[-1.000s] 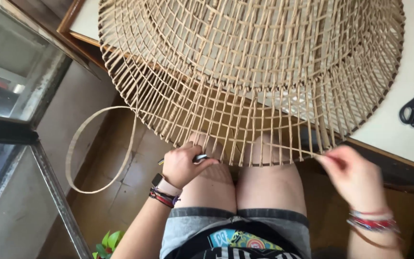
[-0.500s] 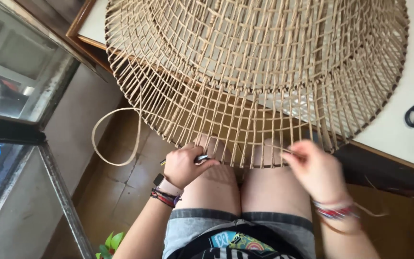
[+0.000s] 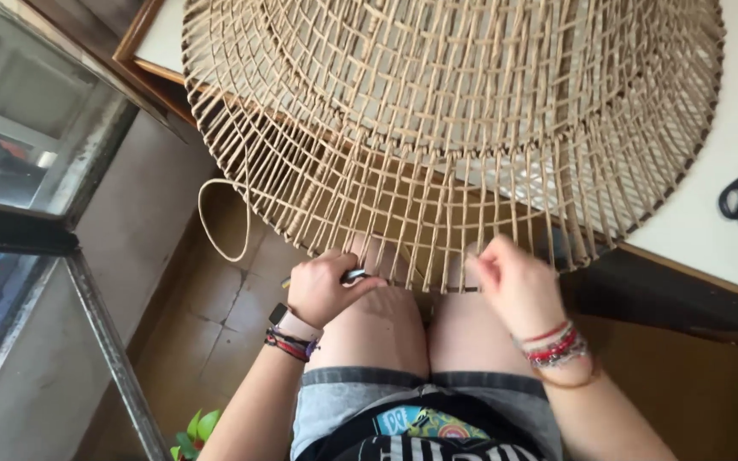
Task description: Weaving rattan strips into a wicker furniture piece and trimming the ends with pliers
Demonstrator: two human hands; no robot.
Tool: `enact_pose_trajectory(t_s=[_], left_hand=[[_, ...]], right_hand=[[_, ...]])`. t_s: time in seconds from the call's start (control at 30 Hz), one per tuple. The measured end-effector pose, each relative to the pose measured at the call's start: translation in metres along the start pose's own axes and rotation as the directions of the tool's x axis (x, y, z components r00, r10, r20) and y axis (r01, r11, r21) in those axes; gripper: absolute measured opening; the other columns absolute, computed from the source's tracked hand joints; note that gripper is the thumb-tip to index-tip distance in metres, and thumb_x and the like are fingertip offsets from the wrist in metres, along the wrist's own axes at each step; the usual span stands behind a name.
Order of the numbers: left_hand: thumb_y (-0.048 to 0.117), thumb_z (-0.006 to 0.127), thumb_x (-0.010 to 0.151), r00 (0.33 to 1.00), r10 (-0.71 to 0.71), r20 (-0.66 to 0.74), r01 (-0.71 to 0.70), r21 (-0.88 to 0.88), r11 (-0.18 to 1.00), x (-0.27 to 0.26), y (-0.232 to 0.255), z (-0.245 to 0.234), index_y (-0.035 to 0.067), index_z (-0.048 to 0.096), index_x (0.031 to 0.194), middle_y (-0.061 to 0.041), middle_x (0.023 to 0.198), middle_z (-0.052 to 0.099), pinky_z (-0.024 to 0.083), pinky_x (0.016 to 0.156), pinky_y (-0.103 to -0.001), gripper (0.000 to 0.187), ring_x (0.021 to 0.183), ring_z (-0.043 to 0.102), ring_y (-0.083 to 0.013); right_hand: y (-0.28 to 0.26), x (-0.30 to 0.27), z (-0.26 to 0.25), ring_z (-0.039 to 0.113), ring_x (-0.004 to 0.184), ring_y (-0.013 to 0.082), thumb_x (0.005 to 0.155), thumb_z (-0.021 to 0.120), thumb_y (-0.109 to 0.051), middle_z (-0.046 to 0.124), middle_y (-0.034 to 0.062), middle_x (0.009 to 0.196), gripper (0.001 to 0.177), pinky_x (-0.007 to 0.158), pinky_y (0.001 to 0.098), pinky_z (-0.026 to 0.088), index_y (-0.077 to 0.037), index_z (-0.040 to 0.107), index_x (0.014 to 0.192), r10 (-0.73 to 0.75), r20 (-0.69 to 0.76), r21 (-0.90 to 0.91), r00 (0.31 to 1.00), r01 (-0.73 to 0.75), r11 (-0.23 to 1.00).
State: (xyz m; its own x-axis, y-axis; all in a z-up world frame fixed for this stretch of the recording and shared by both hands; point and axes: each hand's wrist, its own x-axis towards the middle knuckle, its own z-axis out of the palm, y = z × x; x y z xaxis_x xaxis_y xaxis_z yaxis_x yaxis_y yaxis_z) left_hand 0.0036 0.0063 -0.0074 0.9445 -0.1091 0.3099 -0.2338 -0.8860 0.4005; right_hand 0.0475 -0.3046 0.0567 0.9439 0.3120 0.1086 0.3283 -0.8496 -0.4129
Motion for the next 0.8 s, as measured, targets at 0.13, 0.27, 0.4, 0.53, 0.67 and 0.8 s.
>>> enact_pose_trajectory(t_s=[0.13, 0.27, 0.4, 0.53, 0.67, 0.8], left_hand=[[0.079, 0.065, 0.079, 1.0, -0.002, -0.001, 0.002, -0.008, 1.0, -0.003, -0.001, -0.002, 0.022, 0.06, 0.069, 0.004, 0.065, 0.057, 0.044, 0.042, -0.037, 0.058, 0.056, 0.062, -0.0182], [0.079, 0.065, 0.08, 1.0, -0.009, 0.03, 0.01, -0.014, 1.0, 0.007, -0.003, -0.003, 0.023, 0.059, 0.068, 0.0, 0.065, 0.06, 0.046, 0.045, -0.04, 0.057, 0.056, 0.064, -0.0223], [0.077, 0.067, 0.078, 0.962, -0.139, 0.233, 0.155, -0.048, 0.987, 0.005, 0.0, -0.01, 0.027, 0.059, 0.073, 0.003, 0.064, 0.057, 0.056, 0.06, -0.037, 0.051, 0.064, 0.07, -0.0255], [0.077, 0.065, 0.081, 1.0, 0.016, -0.006, -0.016, -0.01, 1.0, 0.002, -0.003, -0.002, 0.025, 0.062, 0.071, 0.005, 0.066, 0.061, 0.046, 0.045, -0.036, 0.054, 0.062, 0.065, -0.0166], [0.08, 0.062, 0.08, 1.0, -0.009, 0.026, 0.009, 0.001, 1.0, -0.001, -0.004, 0.003, 0.022, 0.057, 0.068, 0.001, 0.062, 0.056, 0.045, 0.042, -0.04, 0.06, 0.052, 0.061, -0.0215], [0.082, 0.06, 0.08, 0.999, -0.018, 0.038, 0.018, 0.008, 1.0, -0.003, -0.004, 0.006, 0.022, 0.057, 0.068, 0.003, 0.063, 0.052, 0.043, 0.042, -0.038, 0.061, 0.05, 0.058, -0.02]], right_hand=[[0.049, -0.033, -0.069, 0.058, 0.056, 0.0269, 0.095, 0.069, -0.047, 0.062, 0.0058, 0.062, 0.035, 0.063, 0.0406, 0.044, -0.017, 0.059, 0.078, 0.278, 0.101, -0.14, 0.955, -0.263, 0.955], [0.053, -0.032, -0.078, 0.071, 0.074, 0.0167, 0.087, 0.072, -0.05, 0.074, -0.0042, 0.08, 0.029, 0.079, 0.0313, 0.052, -0.021, 0.07, 0.089, 0.377, 0.163, -0.169, 0.912, -0.35, 0.921], [0.015, -0.005, 0.011, 0.073, 0.069, 0.0203, 0.085, 0.083, -0.046, 0.073, -0.0071, 0.067, 0.021, 0.068, 0.0317, 0.056, -0.028, 0.073, 0.086, 0.192, -0.073, 0.082, 0.979, -0.186, 0.979], [0.043, -0.03, -0.06, 0.044, 0.061, 0.0169, 0.092, 0.08, -0.042, 0.054, 0.0016, 0.061, 0.037, 0.064, 0.032, 0.038, -0.015, 0.063, 0.074, 0.244, -0.068, 0.0, 0.967, -0.244, 0.97], [0.056, -0.037, -0.067, 0.067, 0.075, 0.0158, 0.088, 0.08, -0.043, 0.072, -0.0024, 0.081, 0.029, 0.076, 0.032, 0.051, -0.015, 0.073, 0.09, 0.284, -0.013, -0.096, 0.959, -0.284, 0.954], [0.003, 0.006, -0.021, 0.074, 0.073, 0.0163, 0.087, 0.072, -0.055, 0.075, -0.0017, 0.078, 0.04, 0.067, 0.0354, 0.06, -0.016, 0.067, 0.096, 0.032, 0.07, -0.019, 0.997, -0.03, 0.999]])
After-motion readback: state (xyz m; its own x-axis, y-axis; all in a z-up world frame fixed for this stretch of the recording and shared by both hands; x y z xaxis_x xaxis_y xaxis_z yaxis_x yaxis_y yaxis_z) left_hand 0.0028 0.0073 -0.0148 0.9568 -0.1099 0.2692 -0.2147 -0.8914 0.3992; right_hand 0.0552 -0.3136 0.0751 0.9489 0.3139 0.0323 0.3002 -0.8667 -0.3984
